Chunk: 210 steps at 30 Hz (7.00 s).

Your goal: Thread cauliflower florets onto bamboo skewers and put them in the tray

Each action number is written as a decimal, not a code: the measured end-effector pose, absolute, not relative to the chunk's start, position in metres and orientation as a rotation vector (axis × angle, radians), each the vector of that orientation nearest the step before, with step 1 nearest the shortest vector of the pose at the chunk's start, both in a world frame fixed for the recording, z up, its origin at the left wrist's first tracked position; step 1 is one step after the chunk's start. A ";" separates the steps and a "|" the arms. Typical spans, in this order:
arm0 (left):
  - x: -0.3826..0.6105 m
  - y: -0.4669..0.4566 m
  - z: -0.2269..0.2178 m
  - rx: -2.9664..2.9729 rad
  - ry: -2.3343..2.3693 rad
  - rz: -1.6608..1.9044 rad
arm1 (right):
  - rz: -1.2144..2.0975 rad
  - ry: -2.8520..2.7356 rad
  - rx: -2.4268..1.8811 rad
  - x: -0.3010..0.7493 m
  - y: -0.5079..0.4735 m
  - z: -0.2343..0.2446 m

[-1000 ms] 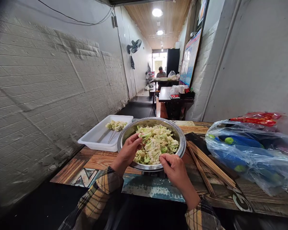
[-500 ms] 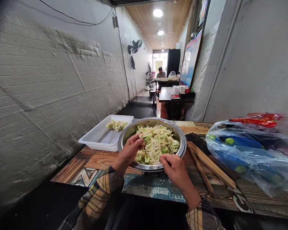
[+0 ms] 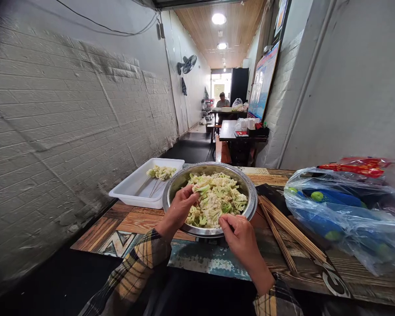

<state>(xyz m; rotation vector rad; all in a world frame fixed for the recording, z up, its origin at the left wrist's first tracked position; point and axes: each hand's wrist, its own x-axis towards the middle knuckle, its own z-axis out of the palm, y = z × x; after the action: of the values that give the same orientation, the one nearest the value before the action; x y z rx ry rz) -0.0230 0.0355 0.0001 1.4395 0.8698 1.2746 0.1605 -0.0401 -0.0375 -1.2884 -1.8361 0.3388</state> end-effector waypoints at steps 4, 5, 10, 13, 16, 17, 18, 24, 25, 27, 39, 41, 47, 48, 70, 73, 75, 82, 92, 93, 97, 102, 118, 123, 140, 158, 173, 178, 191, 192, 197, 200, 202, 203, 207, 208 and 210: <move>-0.024 0.034 0.001 1.442 0.829 1.275 | 0.320 -1.805 -1.295 0.157 -0.042 -0.037; -0.024 0.034 0.001 1.445 0.827 1.275 | 0.319 -1.797 -1.294 0.155 -0.042 -0.037; -0.024 0.034 0.001 1.425 0.820 1.273 | 0.316 -1.761 -1.286 0.148 -0.043 -0.038; -0.023 0.033 0.000 1.434 0.800 1.262 | 0.314 -1.729 -1.304 0.145 -0.042 -0.039; -0.023 0.032 0.000 1.362 0.778 1.285 | 0.325 -1.721 -1.307 0.143 -0.041 -0.041; -0.024 0.032 0.000 1.325 0.766 1.296 | 0.320 -1.723 -1.307 0.143 -0.041 -0.041; -0.024 0.031 0.000 1.293 0.754 1.302 | 0.308 -1.725 -1.307 0.142 -0.041 -0.042; -0.026 0.025 0.002 1.221 0.757 1.331 | 0.243 -1.739 -1.292 0.141 -0.043 -0.044; -0.026 0.025 0.002 1.224 0.771 1.328 | 0.245 -1.741 -1.290 0.141 -0.044 -0.044; -0.025 0.025 0.003 1.236 0.793 1.318 | 0.248 -1.736 -1.287 0.140 -0.044 -0.045; -0.026 0.034 -0.007 1.187 0.838 1.376 | 0.389 -1.835 -1.255 0.149 -0.045 -0.038; -0.026 0.035 -0.008 1.174 0.824 1.378 | 0.372 -1.824 -1.270 0.147 -0.045 -0.037; -0.024 0.036 -0.007 1.174 0.801 1.339 | 0.290 -1.748 -1.324 0.138 -0.047 -0.039; -0.024 0.035 -0.006 1.171 0.804 1.325 | 0.285 -1.743 -1.323 0.137 -0.047 -0.039; -0.023 0.036 -0.004 1.265 0.826 1.265 | 0.278 -1.689 -1.336 0.132 -0.048 -0.040; -0.022 0.037 -0.004 1.271 0.804 1.262 | 0.369 -1.665 -1.329 0.133 -0.047 -0.042; -0.023 0.038 -0.005 1.230 0.760 1.279 | 0.504 -1.600 -1.315 0.132 -0.045 -0.042; -0.032 0.035 0.001 1.157 0.813 1.425 | 0.824 -1.073 -1.023 0.125 -0.032 -0.027; -0.019 -0.029 -0.006 1.977 1.058 1.117 | 0.853 -0.809 -0.829 0.092 -0.016 -0.009; -0.019 -0.031 -0.007 1.976 1.054 1.130 | 0.872 -0.798 -0.829 0.087 -0.016 -0.008; -0.022 -0.033 -0.013 1.839 1.026 1.161 | 0.910 -0.817 -0.858 0.077 -0.016 -0.011; -0.031 -0.032 -0.014 1.726 1.127 1.360 | 0.896 -1.066 -0.912 0.086 -0.009 -0.026; -0.205 0.101 -0.007 1.896 1.971 1.161 | 0.808 -1.380 -1.162 0.111 -0.021 -0.038; -0.199 0.148 -0.025 1.832 1.938 1.079 | 0.788 -1.366 -1.209 0.113 -0.018 -0.046; -0.186 0.169 -0.042 1.776 1.880 1.112 | 0.727 -1.454 -1.198 0.114 -0.021 -0.044; -0.050 0.047 0.043 1.760 1.210 0.986 | 0.787 -1.254 -1.001 0.136 -0.049 0.012; -0.008 0.028 0.003 1.511 1.009 1.037 | 0.082 -1.514 -1.997 0.319 -0.054 -0.090; -0.007 0.024 0.001 1.618 1.067 1.031 | -0.043 -1.678 -2.190 0.320 -0.040 -0.100; -0.012 0.028 -0.012 1.725 1.062 1.082 | -0.255 -1.724 -2.381 0.307 -0.039 -0.107; -0.012 0.027 -0.011 1.717 1.062 1.087 | -0.248 -1.720 -2.364 0.310 -0.043 -0.105; -0.012 0.027 -0.009 1.729 1.066 1.094 | -0.255 -1.667 -2.263 0.337 -0.070 -0.083; -0.011 0.026 -0.005 1.725 1.064 1.070 | 0.019 -1.327 -1.940 0.345 -0.086 -0.065; -0.011 0.025 -0.002 1.707 1.059 1.047 | 0.256 -1.038 -1.617 0.340 -0.092 -0.053; -0.011 0.025 -0.001 1.699 1.054 1.042 | 0.295 -0.990 -1.566 0.333 -0.094 -0.048; -0.011 0.025 0.001 1.681 1.047 1.047 | 0.634 -0.827 -1.197 0.286 -0.089 -0.022; -0.011 0.025 0.001 1.677 1.048 1.047 | 0.803 -0.746 -1.012 0.272 -0.086 -0.015; -0.011 0.023 0.000 1.674 1.042 1.049 | 0.974 -0.623 -0.789 0.244 -0.081 -0.001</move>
<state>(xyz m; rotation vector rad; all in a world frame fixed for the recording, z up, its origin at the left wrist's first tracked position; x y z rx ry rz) -0.0109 0.0232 -0.0002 1.6738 1.0421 1.0494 0.2443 -0.0807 -0.0011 -0.7887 -0.6226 0.9740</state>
